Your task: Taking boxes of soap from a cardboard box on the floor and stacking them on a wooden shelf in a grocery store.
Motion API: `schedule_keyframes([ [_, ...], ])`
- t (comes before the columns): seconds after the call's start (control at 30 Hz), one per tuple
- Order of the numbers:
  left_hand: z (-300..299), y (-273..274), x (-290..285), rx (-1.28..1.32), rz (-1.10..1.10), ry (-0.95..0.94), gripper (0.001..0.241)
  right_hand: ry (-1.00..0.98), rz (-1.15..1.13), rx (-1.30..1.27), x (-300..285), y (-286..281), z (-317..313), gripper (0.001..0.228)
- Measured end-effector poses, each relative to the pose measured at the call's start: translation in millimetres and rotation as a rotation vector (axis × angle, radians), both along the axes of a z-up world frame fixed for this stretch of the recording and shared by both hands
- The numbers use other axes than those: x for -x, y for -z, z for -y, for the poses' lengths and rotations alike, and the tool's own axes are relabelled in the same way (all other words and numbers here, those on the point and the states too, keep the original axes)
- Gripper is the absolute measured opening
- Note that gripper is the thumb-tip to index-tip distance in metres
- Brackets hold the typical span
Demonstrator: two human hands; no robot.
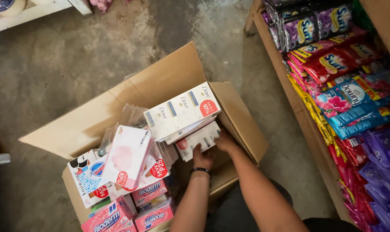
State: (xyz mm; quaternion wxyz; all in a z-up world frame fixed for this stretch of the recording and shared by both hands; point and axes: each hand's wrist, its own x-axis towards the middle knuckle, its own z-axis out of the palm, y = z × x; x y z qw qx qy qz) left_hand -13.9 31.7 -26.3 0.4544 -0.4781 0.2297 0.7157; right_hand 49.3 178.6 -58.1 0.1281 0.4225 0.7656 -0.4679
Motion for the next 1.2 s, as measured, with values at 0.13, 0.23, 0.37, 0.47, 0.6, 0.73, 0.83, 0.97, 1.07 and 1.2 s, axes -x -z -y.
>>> schedule_keyframes([
  [0.13, -4, -21, 4, 0.129, 0.02, 0.033, 0.054, -0.057, 0.017, 0.059, 3, -33, -3, 0.071],
  [0.23, -3, -33, 6, 0.097, 0.044, -0.005, 0.06, -0.132, 0.008, 0.107, -1, -18, -4, 0.066],
  [0.37, -6, -47, 7, 0.123, 0.04, -0.006, 0.063, -0.151, -0.014, 0.122, 0, -34, -4, 0.057],
  [0.47, -6, -67, 5, 0.111, -0.022, -0.038, 0.06, -0.226, 0.03, 0.153, -1, -25, -2, 0.051],
  [0.6, -6, -71, 4, 0.084, -0.078, -0.059, 0.058, -0.264, 0.053, 0.129, -4, 3, 1, 0.052],
  [0.73, -5, -71, 3, -0.033, -0.079, -0.072, 0.06, -0.08, -0.103, 0.243, 1, 33, 8, 0.052],
  [0.83, -4, -72, 5, -0.067, -0.098, -0.077, 0.063, 0.018, -0.198, 0.349, 4, 28, 5, 0.052],
  [0.97, -4, -92, 8, -0.014, -0.084, -0.084, 0.066, 0.0, -0.118, 0.344, -1, -5, 1, 0.051],
  [1.07, -4, -96, 7, -0.044, -0.074, -0.111, 0.063, -0.023, -0.044, 0.327, -8, 61, -2, 0.048],
  [1.2, -1, -93, 7, -0.095, -0.041, -0.12, 0.066, -0.029, 0.045, 0.186, -2, 48, -4, 0.047],
])
